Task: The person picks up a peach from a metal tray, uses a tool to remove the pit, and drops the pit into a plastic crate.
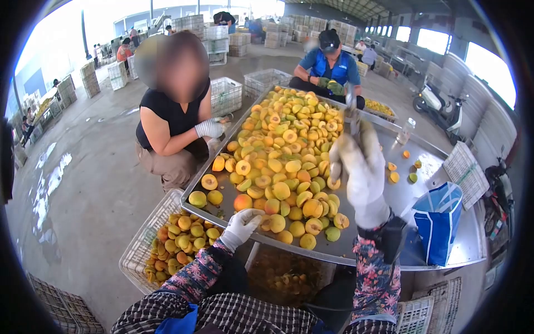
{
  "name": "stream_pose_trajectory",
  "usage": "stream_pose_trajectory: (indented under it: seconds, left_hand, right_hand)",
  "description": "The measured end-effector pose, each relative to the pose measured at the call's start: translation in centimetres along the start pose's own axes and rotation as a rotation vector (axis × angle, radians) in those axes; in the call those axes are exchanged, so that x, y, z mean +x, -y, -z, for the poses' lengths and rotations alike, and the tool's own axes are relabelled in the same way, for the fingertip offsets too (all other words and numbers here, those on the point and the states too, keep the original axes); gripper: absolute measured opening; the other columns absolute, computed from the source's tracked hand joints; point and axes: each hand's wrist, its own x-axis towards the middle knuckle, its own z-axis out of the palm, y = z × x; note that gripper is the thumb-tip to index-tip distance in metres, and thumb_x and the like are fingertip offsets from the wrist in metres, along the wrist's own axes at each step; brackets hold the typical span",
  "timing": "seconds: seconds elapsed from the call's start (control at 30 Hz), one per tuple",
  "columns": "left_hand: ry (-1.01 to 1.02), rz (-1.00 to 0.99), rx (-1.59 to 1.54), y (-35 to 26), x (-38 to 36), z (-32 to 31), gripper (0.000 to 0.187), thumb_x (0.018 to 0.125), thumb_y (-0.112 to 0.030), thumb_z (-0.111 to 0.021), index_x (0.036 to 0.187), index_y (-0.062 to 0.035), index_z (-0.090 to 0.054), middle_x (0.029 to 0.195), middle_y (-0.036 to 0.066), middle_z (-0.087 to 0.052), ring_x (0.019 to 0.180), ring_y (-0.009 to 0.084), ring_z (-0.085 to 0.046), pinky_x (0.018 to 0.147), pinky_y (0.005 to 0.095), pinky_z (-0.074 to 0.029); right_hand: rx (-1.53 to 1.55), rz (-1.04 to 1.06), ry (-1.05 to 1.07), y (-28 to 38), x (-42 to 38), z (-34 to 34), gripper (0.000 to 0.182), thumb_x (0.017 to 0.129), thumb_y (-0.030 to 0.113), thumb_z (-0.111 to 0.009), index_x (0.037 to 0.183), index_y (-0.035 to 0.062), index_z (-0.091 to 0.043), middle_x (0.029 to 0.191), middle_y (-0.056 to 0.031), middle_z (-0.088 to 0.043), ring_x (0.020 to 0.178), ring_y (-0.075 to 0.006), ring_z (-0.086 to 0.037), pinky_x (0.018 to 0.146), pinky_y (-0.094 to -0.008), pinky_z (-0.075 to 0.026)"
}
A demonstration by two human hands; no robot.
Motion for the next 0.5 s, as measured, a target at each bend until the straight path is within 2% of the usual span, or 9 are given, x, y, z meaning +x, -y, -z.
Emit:
stream_pose_trajectory:
  seconds: [0.1, 0.2, 0.3, 0.5]
  left_hand:
    - [0.007, -0.007, 0.054, 0.5, -0.2, 0.1, 0.022, 0.094, -0.017, -0.063, 0.111, -0.0026, -0.068, 0.089, 0.001, -0.07, 0.077, 0.0069, -0.062, 0.07, 0.0237, -0.051]
    - [0.005, -0.035, 0.113, 0.9, 0.0, 0.2, 0.022, 0.094, -0.017, -0.063, 0.11, -0.0024, -0.068, 0.089, 0.002, -0.07, 0.077, 0.0073, -0.063, 0.07, 0.0239, -0.051]
    - [0.002, -0.034, 0.093, 0.7, 0.1, 0.0, 0.022, 0.094, -0.017, -0.063, 0.11, -0.0024, -0.068, 0.089, 0.002, -0.07, 0.076, 0.0071, -0.062, 0.069, 0.024, -0.051]
    - [0.005, -0.009, 0.041, 0.6, 0.1, -0.2, 0.02, 0.094, -0.016, -0.063, 0.109, -0.0027, -0.069, 0.085, 0.0, -0.069, 0.071, 0.0055, -0.061, 0.065, 0.0233, -0.051]
  right_hand:
    - [-0.14, -0.136, 0.204, -2.7, -2.8, 0.7, 0.053, 0.096, 0.028, -0.057, 0.138, -0.0003, -0.042, 0.078, -0.0016, -0.057, 0.056, -0.0066, -0.052, 0.05, -0.0216, -0.043]
    - [-0.225, -0.293, 0.284, -5.5, -5.5, 0.7, 0.043, 0.096, 0.026, -0.058, 0.13, 0.0011, -0.048, 0.077, -0.0004, -0.056, 0.055, -0.0056, -0.05, 0.051, -0.0218, -0.041]
    - [-0.143, -0.428, 0.299, -7.8, -7.8, 1.2, 0.035, 0.096, 0.025, -0.058, 0.121, 0.0018, -0.051, 0.075, -0.0002, -0.055, 0.055, -0.0048, -0.049, 0.051, -0.0218, -0.041]
    - [-0.16, -0.555, 0.331, -9.4, -9.6, 1.7, 0.03, 0.097, 0.022, -0.058, 0.119, 0.0026, -0.052, 0.075, 0.0009, -0.055, 0.055, -0.0052, -0.049, 0.051, -0.0222, -0.041]
